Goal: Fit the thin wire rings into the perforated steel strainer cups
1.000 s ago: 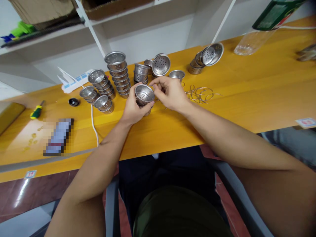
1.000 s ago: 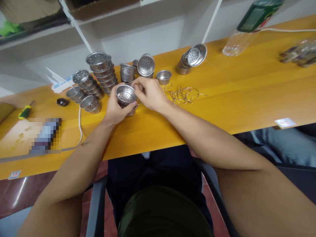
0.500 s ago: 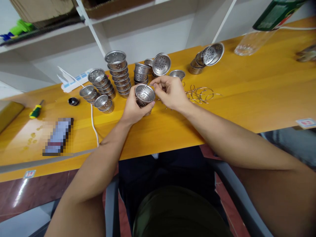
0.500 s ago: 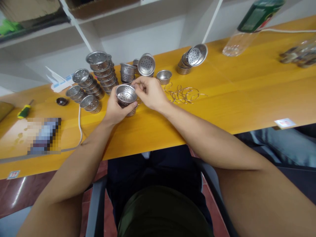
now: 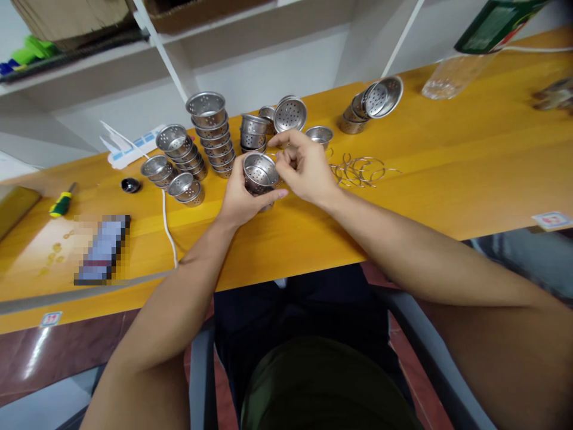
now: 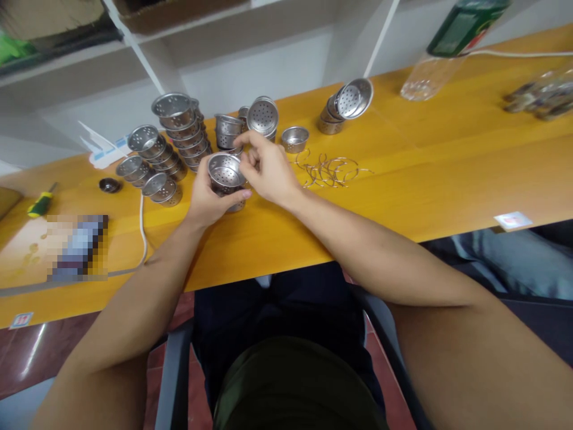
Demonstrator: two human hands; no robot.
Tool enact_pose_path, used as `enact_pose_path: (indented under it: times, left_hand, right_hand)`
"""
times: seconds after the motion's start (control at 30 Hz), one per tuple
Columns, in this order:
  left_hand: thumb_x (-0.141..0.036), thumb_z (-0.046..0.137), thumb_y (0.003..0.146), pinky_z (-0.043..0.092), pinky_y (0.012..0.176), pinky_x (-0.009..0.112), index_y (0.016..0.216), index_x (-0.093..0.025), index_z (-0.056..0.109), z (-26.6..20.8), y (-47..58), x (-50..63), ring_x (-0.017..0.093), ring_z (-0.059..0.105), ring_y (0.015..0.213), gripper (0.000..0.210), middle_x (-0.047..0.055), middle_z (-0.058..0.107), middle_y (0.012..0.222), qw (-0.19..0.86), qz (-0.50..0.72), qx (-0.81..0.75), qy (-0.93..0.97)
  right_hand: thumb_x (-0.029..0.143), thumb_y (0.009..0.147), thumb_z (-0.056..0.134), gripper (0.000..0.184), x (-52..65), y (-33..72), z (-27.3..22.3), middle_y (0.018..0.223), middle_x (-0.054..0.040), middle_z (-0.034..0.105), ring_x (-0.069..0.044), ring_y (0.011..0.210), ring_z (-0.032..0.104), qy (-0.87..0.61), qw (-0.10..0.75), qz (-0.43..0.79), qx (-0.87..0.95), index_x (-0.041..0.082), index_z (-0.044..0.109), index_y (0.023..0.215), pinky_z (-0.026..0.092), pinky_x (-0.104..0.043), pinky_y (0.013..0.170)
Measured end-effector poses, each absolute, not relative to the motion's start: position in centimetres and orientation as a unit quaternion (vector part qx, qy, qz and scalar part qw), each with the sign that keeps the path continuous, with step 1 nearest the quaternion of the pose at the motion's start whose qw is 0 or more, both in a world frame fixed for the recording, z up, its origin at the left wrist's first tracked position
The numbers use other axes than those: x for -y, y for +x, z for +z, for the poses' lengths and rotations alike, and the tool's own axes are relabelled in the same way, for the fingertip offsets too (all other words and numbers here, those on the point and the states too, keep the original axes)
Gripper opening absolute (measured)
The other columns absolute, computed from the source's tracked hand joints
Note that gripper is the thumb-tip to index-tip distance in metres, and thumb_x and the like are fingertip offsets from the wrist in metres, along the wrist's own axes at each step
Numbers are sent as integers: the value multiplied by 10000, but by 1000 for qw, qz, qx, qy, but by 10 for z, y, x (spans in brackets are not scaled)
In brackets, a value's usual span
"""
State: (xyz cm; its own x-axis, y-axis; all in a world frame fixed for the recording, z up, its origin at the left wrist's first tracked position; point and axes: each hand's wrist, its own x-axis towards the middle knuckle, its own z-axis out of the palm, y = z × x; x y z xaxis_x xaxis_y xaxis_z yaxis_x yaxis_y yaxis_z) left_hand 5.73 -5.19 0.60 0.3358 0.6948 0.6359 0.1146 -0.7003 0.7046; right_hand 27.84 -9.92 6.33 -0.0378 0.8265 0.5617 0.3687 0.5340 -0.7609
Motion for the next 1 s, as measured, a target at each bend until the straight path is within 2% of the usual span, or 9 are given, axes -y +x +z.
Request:
enact_pose_path:
  times: [0.1, 0.2, 0.27, 0.37, 0.43, 0.5, 0.6, 0.77, 1.0]
  left_hand:
    - [-978, 1160, 714, 716, 1331, 582, 1596, -286, 678, 11, 58, 57, 412, 846, 1491, 1220, 125, 808, 1498, 286, 512, -275, 762]
    - [-996, 1099, 801, 729, 1278, 551, 1559, -261, 709, 16, 59, 62, 368, 869, 1386, 1125, 117, 832, 1442, 288, 503, -282, 765]
    - [-1006, 1059, 845, 736, 1238, 524, 1536, -254, 728, 19, 58, 63, 343, 880, 1323, 1074, 111, 848, 1405, 303, 500, -282, 761]
    - [-1009, 1017, 893, 750, 1158, 491, 1481, -248, 755, 22, 57, 64, 317, 893, 1228, 996, 110, 871, 1352, 344, 498, -286, 743]
    - [-993, 1018, 904, 756, 1130, 483, 1444, -245, 759, 23, 56, 63, 310, 896, 1207, 958, 111, 879, 1336, 373, 492, -288, 732]
    - [-958, 1066, 868, 756, 1141, 482, 1438, -250, 747, 23, 55, 64, 314, 894, 1238, 963, 110, 878, 1358, 393, 483, -283, 729]
    - [-839, 1126, 840, 747, 1169, 481, 1478, -259, 714, 22, 55, 64, 316, 879, 1286, 955, 108, 862, 1401, 395, 475, -276, 736]
    - [-578, 1054, 937, 744, 1122, 485, 1512, -252, 688, 22, 54, 67, 294, 862, 1190, 756, 98, 850, 1357, 340, 474, -310, 750]
    - [-480, 1021, 948, 752, 1081, 504, 1496, -279, 710, 26, 54, 71, 293, 865, 1145, 662, 93, 851, 1321, 326, 476, -314, 754]
  right_hand:
    - [223, 1090, 855, 117, 95, 273, 57, 814, 26, 575, -213, 757, 577, -384, 574, 225, 688, 282, 777, 1153, 582, -367, 762]
    - [191, 1070, 821, 79, 95, 271, 60, 834, 0, 646, -194, 762, 599, -364, 587, 253, 678, 255, 776, 1060, 541, -342, 722]
    - [272, 1117, 831, 93, 96, 275, 66, 857, -14, 699, -178, 742, 601, -343, 579, 297, 677, 246, 789, 1039, 527, -330, 688]
    - [524, 1157, 937, 314, 98, 291, 78, 835, -4, 730, -160, 690, 610, -281, 523, 397, 700, 237, 832, 1087, 527, -319, 642]
    - [673, 1061, 1075, 501, 98, 301, 84, 807, 13, 736, -157, 668, 636, -237, 478, 449, 717, 234, 847, 1139, 545, -313, 629]
    - [740, 952, 1170, 632, 97, 308, 87, 795, 20, 745, -156, 659, 654, -217, 456, 473, 722, 235, 836, 1135, 567, -309, 627]
    - [790, 932, 1174, 678, 95, 307, 85, 768, 28, 720, -150, 640, 625, -225, 462, 476, 714, 244, 805, 1093, 552, -302, 606]
    - [845, 938, 1140, 699, 97, 296, 78, 763, 29, 688, -162, 666, 608, -256, 473, 454, 710, 256, 788, 1068, 524, -307, 600]
    - [915, 899, 1124, 742, 100, 291, 78, 859, -21, 781, -207, 763, 700, -254, 484, 446, 709, 255, 813, 1033, 662, -380, 750]
